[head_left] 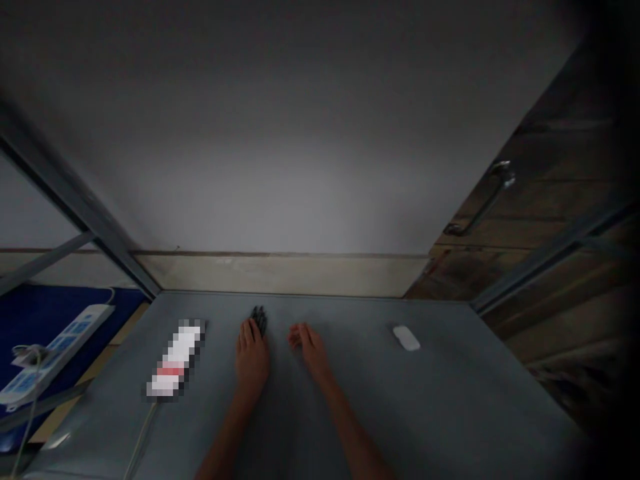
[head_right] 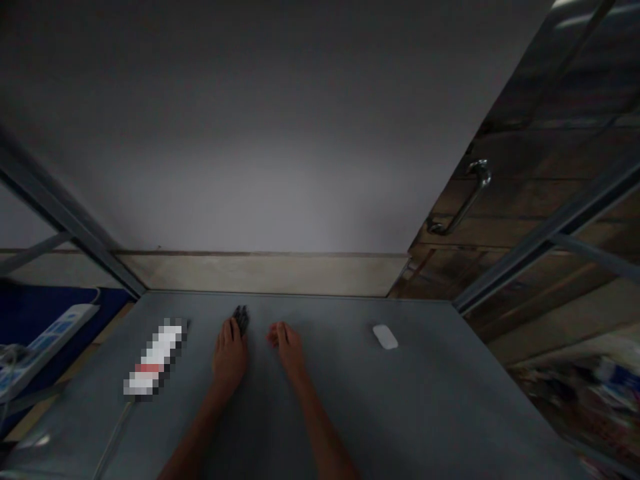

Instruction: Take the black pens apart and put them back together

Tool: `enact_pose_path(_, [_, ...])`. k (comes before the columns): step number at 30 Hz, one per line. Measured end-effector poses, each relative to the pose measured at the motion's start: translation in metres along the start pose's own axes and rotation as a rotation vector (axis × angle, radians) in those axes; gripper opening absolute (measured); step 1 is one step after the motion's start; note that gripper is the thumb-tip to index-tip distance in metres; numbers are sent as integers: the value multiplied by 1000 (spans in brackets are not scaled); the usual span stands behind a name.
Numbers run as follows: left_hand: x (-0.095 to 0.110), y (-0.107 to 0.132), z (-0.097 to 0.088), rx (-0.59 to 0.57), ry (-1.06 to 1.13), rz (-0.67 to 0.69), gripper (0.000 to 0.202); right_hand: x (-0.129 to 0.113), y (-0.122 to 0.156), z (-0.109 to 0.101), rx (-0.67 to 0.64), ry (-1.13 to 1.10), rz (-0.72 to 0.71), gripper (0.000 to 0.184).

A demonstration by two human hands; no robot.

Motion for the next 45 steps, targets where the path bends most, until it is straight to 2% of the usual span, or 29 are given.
enact_pose_path(4, [2,8,-1,1,40,3,52,-3,27,-2,-67,113,-21,49])
enact_pose_path(7, [16,22,2,-10,51,62,52,-3,50,-11,-59,198,-21,46])
enact_pose_path(9, [29,38,4,-27,3,137,55,-1,66,-20,-29,264,-26,41])
enact_pose_path(11, [40,57,5,-18,-53,204,60,0,84,-38,83,343,-44,34])
enact_pose_path(14, [53,89,4,23,-64,373,70,3,110,-57,154,466,-93,32])
enact_pose_path(17, [64,120,5,62,2,634,79,-2,129,-70,220,649,-213,32])
enact_pose_path(20, [67,133,4,153,19,815,79,-4,132,-62,159,893,-385,44])
enact_pose_path(24, [74,116,11,181,-51,842,79,16,123,-35,34,1145,-543,64])
enact_pose_path(26, [77,101,16,175,-62,783,83,29,119,-28,73,1225,-583,72])
enact_pose_path(29, [82,83,24,168,-63,710,87,42,112,-33,234,1347,-556,70])
enact_pose_path(30, [85,80,27,168,-64,715,87,46,108,-33,230,1382,-540,67])
enact_pose_path(32, [91,75,29,163,-58,736,85,51,101,-30,116,1425,-510,62])
enact_pose_path(35, [97,63,27,128,-23,708,82,42,85,-28,26,1418,-393,55])
enact_pose_path(40, [110,32,23,72,75,693,71,8,53,-19,66,1354,-217,57])
enact_pose_path(45, [119,-11,37,-17,119,612,59,-18,11,-15,93,1351,-143,60])
Point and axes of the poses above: each hand's wrist, its own y-axis away from the middle knuckle, its own z-axis out of the palm, x = y × z, the point moved 9 cm from there along -y, towards the middle knuckle, and after that the axes turned 4 degrees about z, right-handed, at the moved point
